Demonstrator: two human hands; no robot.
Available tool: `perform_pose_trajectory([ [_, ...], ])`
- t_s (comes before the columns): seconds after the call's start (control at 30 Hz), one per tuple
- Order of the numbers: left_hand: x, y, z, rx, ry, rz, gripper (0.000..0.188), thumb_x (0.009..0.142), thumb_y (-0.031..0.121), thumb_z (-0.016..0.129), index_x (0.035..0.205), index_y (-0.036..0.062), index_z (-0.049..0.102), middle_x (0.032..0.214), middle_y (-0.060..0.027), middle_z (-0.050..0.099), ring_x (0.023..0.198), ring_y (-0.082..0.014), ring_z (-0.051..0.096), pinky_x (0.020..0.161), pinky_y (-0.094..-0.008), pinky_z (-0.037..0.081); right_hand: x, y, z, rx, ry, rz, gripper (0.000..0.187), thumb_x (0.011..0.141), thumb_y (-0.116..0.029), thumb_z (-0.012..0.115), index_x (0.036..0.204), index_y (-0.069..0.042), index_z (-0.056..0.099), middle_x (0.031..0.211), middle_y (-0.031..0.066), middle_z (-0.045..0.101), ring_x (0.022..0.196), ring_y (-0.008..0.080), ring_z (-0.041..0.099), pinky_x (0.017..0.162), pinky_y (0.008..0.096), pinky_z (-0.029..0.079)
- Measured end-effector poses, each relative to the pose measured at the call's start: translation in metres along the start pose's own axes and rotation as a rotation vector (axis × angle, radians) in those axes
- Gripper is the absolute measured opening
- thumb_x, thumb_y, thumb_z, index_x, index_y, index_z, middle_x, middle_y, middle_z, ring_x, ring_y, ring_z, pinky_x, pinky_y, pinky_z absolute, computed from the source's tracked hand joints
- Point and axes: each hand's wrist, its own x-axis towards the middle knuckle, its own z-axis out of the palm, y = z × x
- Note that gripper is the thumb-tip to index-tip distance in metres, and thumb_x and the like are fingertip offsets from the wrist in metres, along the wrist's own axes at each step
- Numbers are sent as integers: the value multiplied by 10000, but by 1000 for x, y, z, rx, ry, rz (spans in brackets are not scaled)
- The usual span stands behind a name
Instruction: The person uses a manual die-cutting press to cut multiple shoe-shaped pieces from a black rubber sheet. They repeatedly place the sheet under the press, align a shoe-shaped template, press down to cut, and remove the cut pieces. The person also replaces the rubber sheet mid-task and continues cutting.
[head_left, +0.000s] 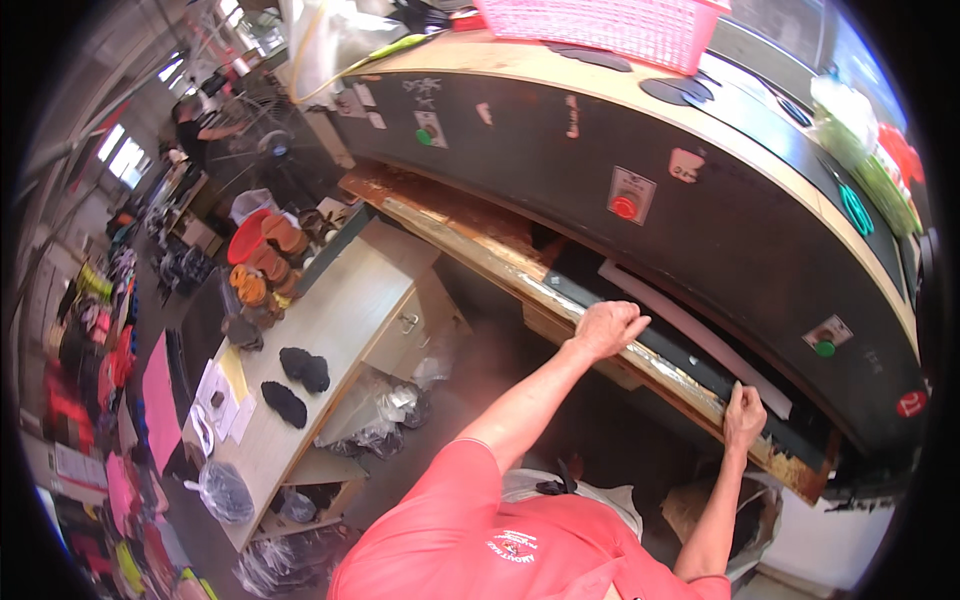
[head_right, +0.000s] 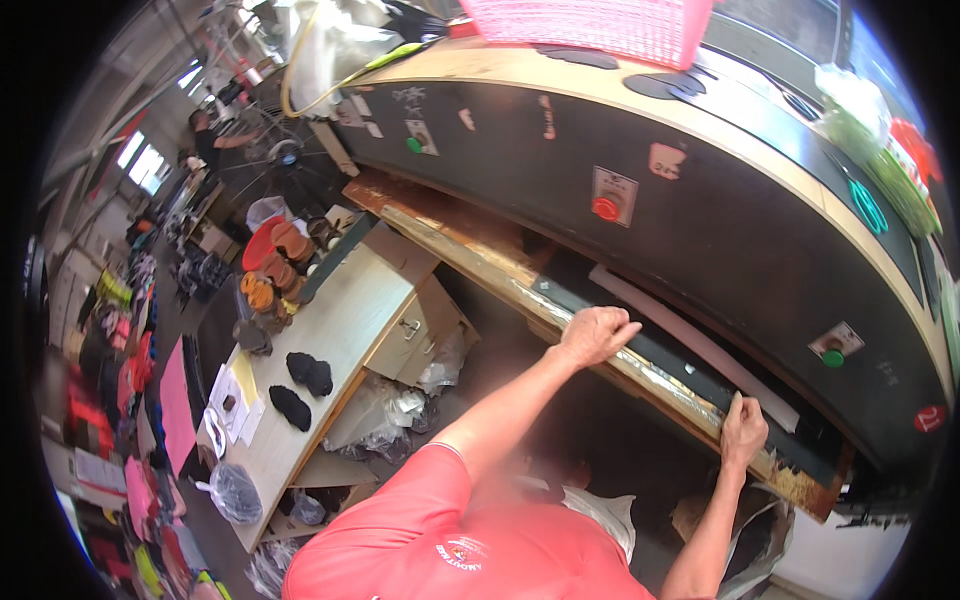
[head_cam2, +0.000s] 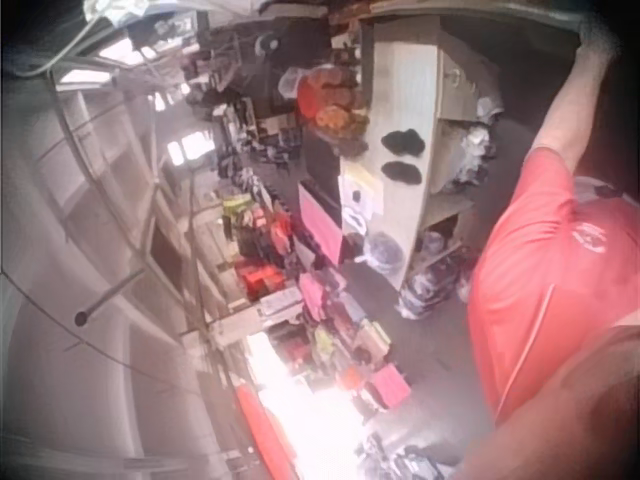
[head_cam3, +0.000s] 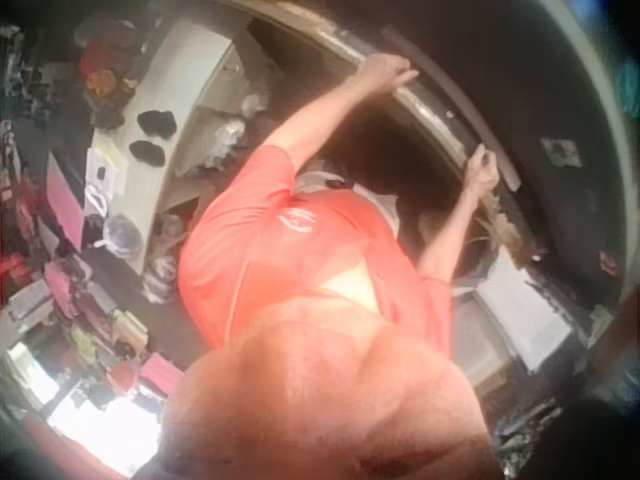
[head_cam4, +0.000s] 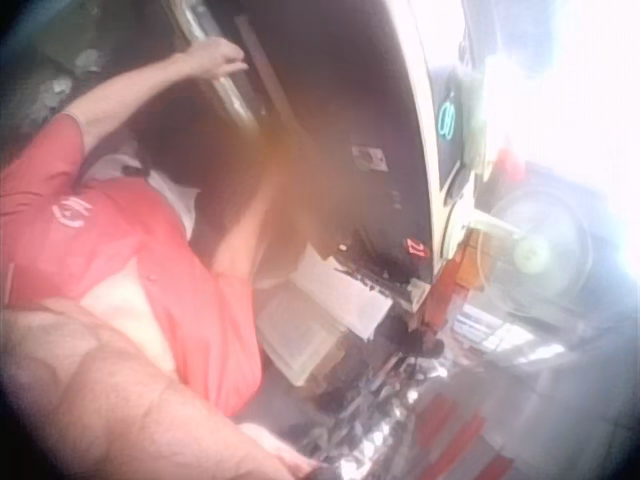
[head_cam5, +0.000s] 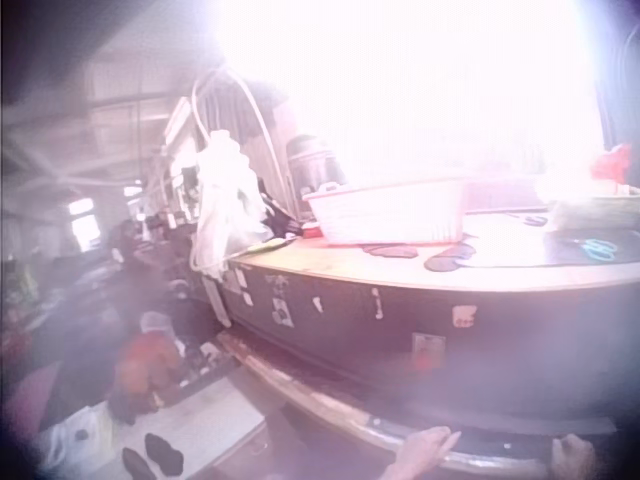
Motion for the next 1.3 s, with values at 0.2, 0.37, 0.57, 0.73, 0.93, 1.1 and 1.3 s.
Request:
perform_pose_trajectory([
  [0.2, -39, 2, -1, -45, -5, -28, 378, 1014, 333, 701, 785, 37, 647, 807, -174, 701, 801, -405, 708, 707, -502, 567, -36, 27, 4, 70, -6, 31, 350, 1033, -271, 714, 843, 22, 684, 605, 77, 519, 573, 150, 451, 576, 363, 413],
  [0.37, -88, 15, -17, -22, -5, 11, 350, 1023, 329, 700, 813, 52, 654, 790, -162, 686, 765, -378, 704, 667, -477, 576, -77, 27, -16, 171, -56, 216, 387, 1062, -278, 697, 819, 13, 624, 681, -33, 464, 665, 86, 401, 599, 299, 364],
  [0.57, -152, 33, -36, -105, 14, 52, 348, 1004, 297, 724, 779, 57, 609, 751, -140, 638, 726, -371, 685, 641, -470, 559, -87, -44, 0, 223, 61, -128, 280, 1039, -170, 729, 1226, 34, 685, 1121, 93, 675, 979, 183, 634, 886, 322, 523],
  [0.73, -197, 48, -53, -219, 1, -32, 346, 1002, 267, 723, 763, 48, 602, 744, -140, 634, 724, -380, 688, 641, -491, 550, -65, -123, 54, 124, -285, -73, 733, 918, -234, 822, 1538, 19, 523, 1544, 254, 531, 1421, 370, 535, 1205, 456, 410],
  [0.93, -174, 63, -49, -374, 265, 144, 201, 979, 34, 631, 1164, -43, 649, 1137, -207, 700, 1063, -393, 689, 952, -474, 549, -109, -158, 64, -162, -277, -203, 750, 849, -237, 826, 1508, 9, 565, 1587, 345, 431, 1469, 496, 435, 1234, 520, 368],
  [1.1, -172, 61, -34, -166, 86, 89, 352, 981, 81, 602, 1303, -53, 650, 1345, -244, 670, 1298, -397, 623, 1131, -489, 480, -132, -153, 41, 94, -283, -116, 697, 853, -205, 818, 1480, 6, 602, 1588, 287, 469, 1448, 429, 507, 1217, 464, 404],
  [1.3, -159, 86, -14, -38, -75, 99, 378, 943, 83, 571, 1262, -94, 670, 1360, -283, 664, 1311, -421, 616, 1175, -527, 437, -104, -118, 6, 387, -309, 259, 651, 861, -134, 826, 1474, -26, 638, 1408, 134, 648, 1235, 232, 607, 1041, 350, 484],
])
